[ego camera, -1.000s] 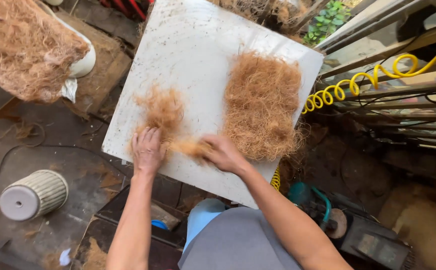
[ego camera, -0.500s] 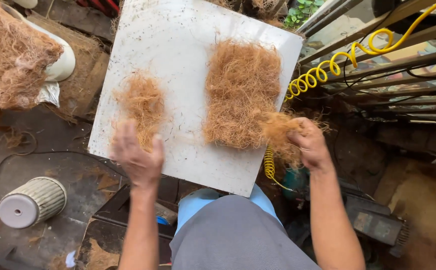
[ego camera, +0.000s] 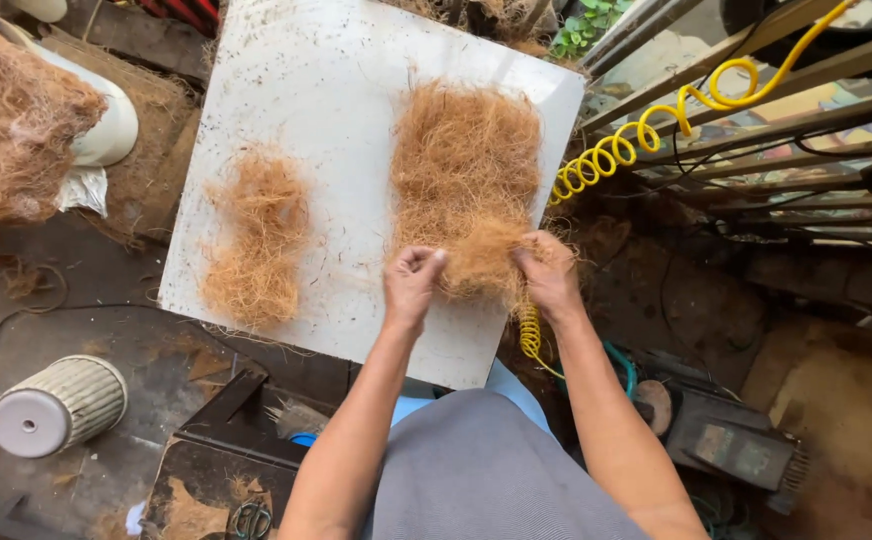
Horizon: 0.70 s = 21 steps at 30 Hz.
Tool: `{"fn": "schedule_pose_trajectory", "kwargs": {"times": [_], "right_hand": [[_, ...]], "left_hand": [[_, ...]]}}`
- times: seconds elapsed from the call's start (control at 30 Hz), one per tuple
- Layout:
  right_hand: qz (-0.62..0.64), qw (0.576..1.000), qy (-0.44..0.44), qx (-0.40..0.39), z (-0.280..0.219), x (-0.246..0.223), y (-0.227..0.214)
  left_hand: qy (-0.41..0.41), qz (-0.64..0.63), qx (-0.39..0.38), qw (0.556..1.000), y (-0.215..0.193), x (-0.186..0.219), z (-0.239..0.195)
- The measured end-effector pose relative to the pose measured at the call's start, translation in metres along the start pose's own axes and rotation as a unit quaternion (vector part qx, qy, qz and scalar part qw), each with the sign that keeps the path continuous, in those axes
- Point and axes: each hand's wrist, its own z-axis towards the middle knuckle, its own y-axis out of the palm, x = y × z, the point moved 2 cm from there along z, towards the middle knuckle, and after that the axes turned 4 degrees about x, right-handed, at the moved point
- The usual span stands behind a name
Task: The person gathers two piles of coconut fiber on a white board, presses and shapes them into a single mat, then uses a spray gun to apply a white substance across the surface. The person finishes by using a hair dryer to dry the treated fiber mat.
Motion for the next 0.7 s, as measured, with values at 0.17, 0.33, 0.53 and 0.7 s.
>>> {"fn": "schedule_pose_trajectory", "kwargs": {"times": [0.17, 0.33, 0.53, 0.7], "right_hand": [[0.021, 0.999, 0.027, 0.021, 0.009, 0.016, -0.020], [0.002, 0.996, 0.089, 0.031, 0.000, -0.011, 0.003], [0.043, 0.995, 0.076, -0.039, 0.004, 0.005, 0.016], [-0.024, 0.994, 0.105, 0.012, 0.022, 0.059, -0.024]], "left_hand": [[0.101, 0.130, 0.073, 0.984, -0.016, 0.013, 0.017], [0.411, 0.251, 0.019, 0.876, 0.022, 0.038, -0.014], [0.573, 0.494, -0.051, 0.652, 0.032, -0.020, 0.005], [0.547, 0.509, 0.011, 0.665, -0.009, -0.021, 0.026]]}}
